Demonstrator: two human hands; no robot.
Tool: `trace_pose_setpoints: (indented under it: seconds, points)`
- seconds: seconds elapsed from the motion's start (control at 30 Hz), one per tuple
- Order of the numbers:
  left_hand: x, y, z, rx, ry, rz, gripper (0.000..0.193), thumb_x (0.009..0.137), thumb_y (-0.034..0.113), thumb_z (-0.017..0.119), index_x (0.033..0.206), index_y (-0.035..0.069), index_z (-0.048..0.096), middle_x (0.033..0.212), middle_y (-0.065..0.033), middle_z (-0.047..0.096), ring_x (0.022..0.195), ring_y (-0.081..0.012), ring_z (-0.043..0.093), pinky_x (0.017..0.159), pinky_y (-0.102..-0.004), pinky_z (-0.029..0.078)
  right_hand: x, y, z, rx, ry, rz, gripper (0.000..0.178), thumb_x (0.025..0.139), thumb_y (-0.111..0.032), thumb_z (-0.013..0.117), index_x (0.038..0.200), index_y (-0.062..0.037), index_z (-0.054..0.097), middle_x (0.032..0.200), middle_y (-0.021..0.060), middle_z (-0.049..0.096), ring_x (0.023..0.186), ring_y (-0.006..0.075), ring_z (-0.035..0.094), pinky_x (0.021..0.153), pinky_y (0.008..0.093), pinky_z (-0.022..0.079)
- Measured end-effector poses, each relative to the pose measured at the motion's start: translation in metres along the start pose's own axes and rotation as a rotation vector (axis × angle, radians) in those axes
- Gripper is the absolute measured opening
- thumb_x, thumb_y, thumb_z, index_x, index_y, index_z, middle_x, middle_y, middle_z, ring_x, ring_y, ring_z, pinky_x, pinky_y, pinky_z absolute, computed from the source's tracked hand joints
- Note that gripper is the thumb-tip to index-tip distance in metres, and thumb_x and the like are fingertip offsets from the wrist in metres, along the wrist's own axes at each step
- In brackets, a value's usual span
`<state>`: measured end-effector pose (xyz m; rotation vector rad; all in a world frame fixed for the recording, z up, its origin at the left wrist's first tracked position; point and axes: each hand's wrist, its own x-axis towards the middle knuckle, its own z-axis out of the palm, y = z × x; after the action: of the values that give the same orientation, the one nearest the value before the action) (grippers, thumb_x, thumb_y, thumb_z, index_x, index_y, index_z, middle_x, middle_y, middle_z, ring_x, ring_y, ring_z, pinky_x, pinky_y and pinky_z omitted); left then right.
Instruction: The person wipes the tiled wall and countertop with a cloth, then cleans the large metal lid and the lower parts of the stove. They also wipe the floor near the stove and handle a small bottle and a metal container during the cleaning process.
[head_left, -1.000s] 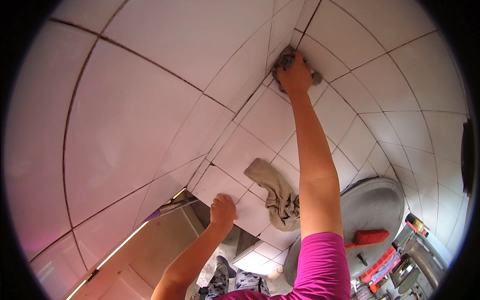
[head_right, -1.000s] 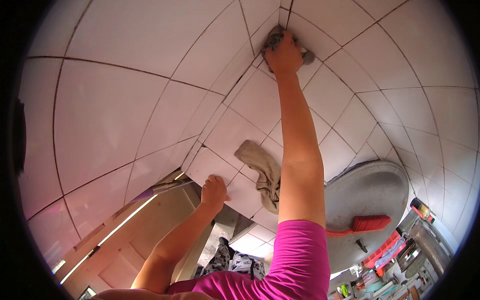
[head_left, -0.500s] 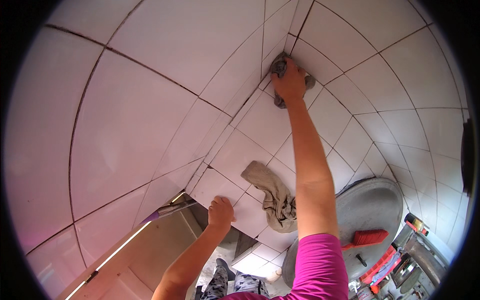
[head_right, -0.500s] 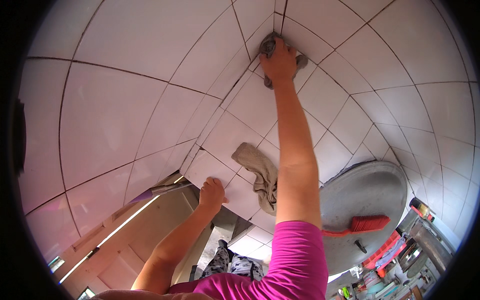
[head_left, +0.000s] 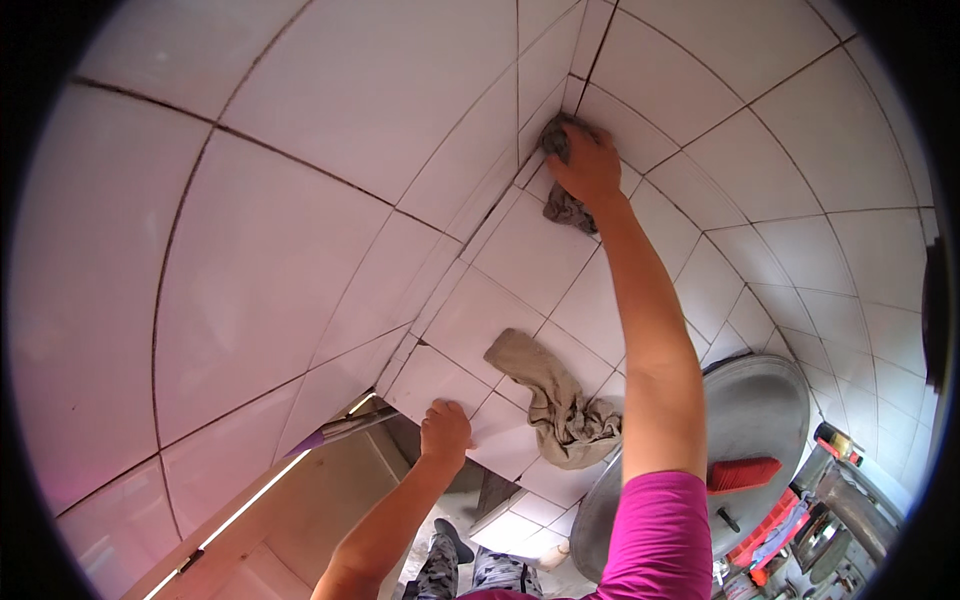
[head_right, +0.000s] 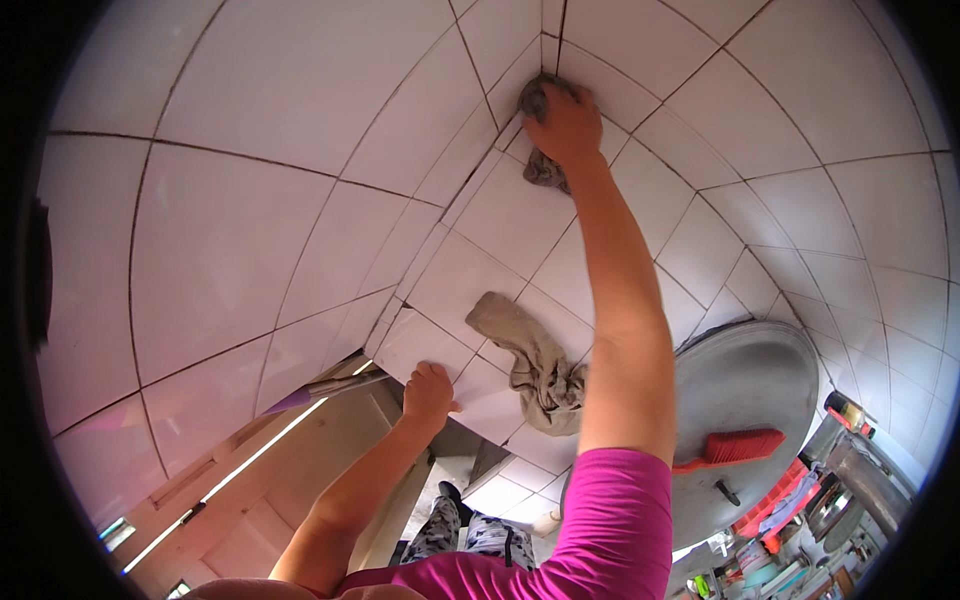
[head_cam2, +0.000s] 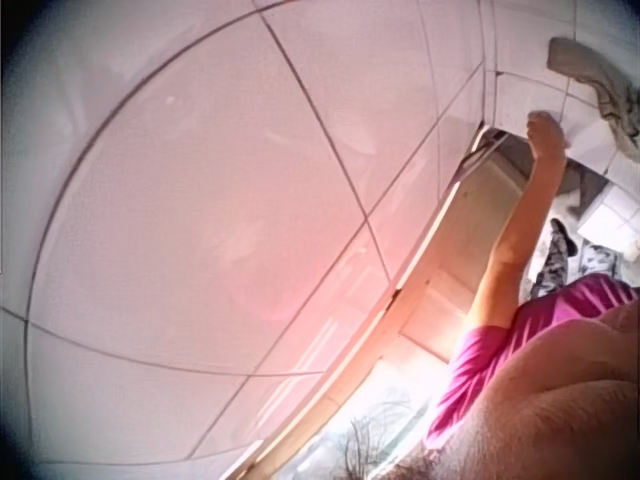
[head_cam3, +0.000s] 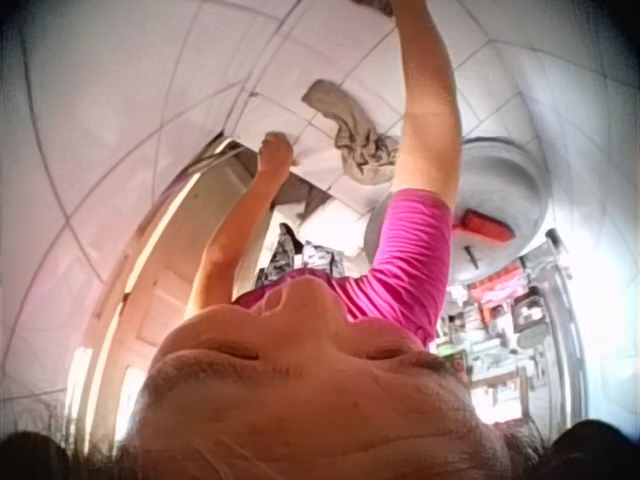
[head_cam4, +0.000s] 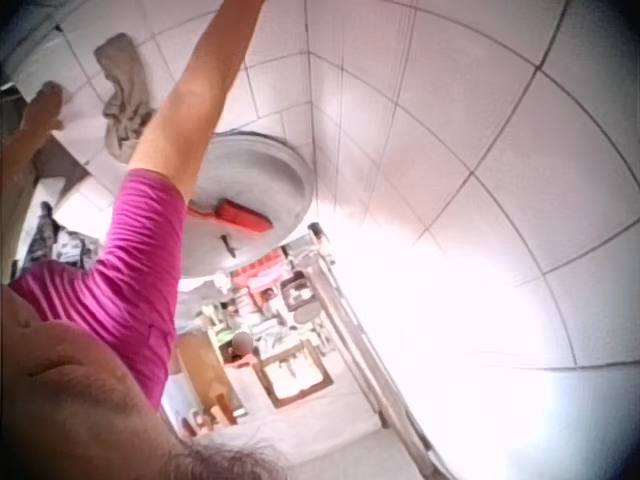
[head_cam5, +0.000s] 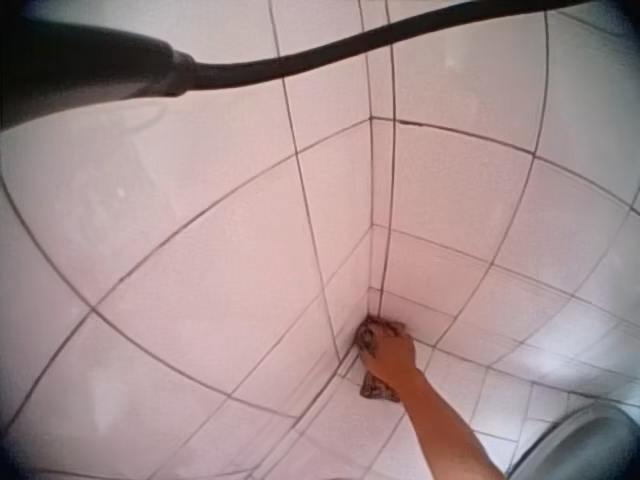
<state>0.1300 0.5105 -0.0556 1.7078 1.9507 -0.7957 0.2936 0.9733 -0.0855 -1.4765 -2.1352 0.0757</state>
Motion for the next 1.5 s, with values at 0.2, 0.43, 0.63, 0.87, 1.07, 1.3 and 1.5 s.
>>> trace_pose_setpoints:
  seconds: [0.2, 0.43, 0.63, 0.87, 1.07, 1.3, 1.5]
  points:
    - [-0.001, -0.001, 0.011, 0.024, 0.074, -0.004, 0.081, 0.054, 0.051, 0.097, 0.106, 0.000, 0.059, 0.102, -0.0113, 0.058, 0.089, -0.0221, 0.066, 0.075, -0.0335, 0.061, -0.022, -0.063, 0.017, 0.059, -0.060, 0.190, 0.051, 0.079, -0.028, 0.080, 0.123, -0.0105, 0.062, 0.128, 0.0096, 0.063, 0.123, 0.0383, 0.053, 0.099, 0.0482, 0.052]
    - [-0.001, -0.002, 0.000, -0.039, 0.042, -0.014, 0.073, 0.058, 0.046, 0.097, 0.103, 0.001, 0.061, 0.102, -0.0119, 0.059, 0.092, -0.0238, 0.068, 0.076, -0.0331, 0.061, -0.142, -0.144, -0.030, 0.377, -0.400, -0.145, 0.044, 0.074, -0.009, 0.076, 0.117, -0.0129, 0.065, 0.122, 0.0058, 0.065, 0.121, 0.0357, 0.055, 0.095, 0.0449, 0.057]
    - [-0.002, -0.003, -0.009, -0.030, -0.011, -0.021, 0.074, 0.058, 0.044, 0.098, 0.105, 0.000, 0.061, 0.104, -0.0131, 0.060, 0.094, -0.0250, 0.068, 0.075, -0.0338, 0.062, -0.110, -0.078, -0.052, 0.562, 0.022, -0.161, 0.050, 0.069, 0.004, 0.067, 0.116, -0.0116, 0.068, 0.120, 0.0100, 0.067, 0.116, 0.0367, 0.058, 0.100, 0.0470, 0.051]
    - [-0.001, 0.003, -0.010, -0.053, 0.015, 0.010, 0.076, 0.060, 0.046, 0.097, 0.107, -0.001, 0.061, 0.105, -0.0129, 0.059, 0.093, -0.0242, 0.067, 0.075, -0.0326, 0.062, -0.063, 0.013, -0.010, -0.115, 0.103, 0.095, 0.056, 0.092, -0.045, 0.068, 0.137, -0.0127, 0.062, 0.148, 0.0096, 0.056, 0.141, 0.0381, 0.041, 0.113, 0.0553, 0.039]
    - [-0.003, 0.001, -0.007, 0.006, 0.067, 0.010, 0.081, 0.057, 0.051, 0.096, 0.106, -0.002, 0.059, 0.102, -0.0122, 0.059, 0.090, -0.0232, 0.068, 0.073, -0.0316, 0.062, -0.114, -0.117, 0.010, 0.209, 0.000, -0.135, 0.027, 0.074, -0.010, 0.074, 0.100, -0.0149, 0.071, 0.121, 0.0070, 0.065, 0.122, 0.0366, 0.053, 0.107, 0.0501, 0.045]
    - [-0.006, -0.003, -0.005, 0.008, 0.044, 0.003, 0.080, 0.056, 0.051, 0.097, 0.104, -0.001, 0.058, 0.100, -0.0123, 0.059, 0.088, -0.0236, 0.069, 0.071, -0.0321, 0.063, -0.090, -0.075, -0.025, 0.589, -0.144, -0.072, 0.037, 0.082, -0.001, 0.064, 0.114, -0.0181, 0.070, 0.132, 0.0098, 0.061, 0.125, 0.0332, 0.058, 0.100, 0.0459, 0.054]
    - [-0.001, 0.002, -0.002, -0.017, 0.079, 0.007, 0.078, 0.055, 0.047, 0.098, 0.105, 0.001, 0.061, 0.101, -0.0121, 0.059, 0.092, -0.0234, 0.067, 0.073, -0.0327, 0.061, -0.055, -0.023, 0.005, -0.006, 0.111, 0.194, 0.051, 0.086, -0.026, 0.071, 0.136, -0.0216, 0.062, 0.153, 0.0156, 0.049, 0.132, 0.0441, 0.048, 0.110, 0.0541, 0.044]
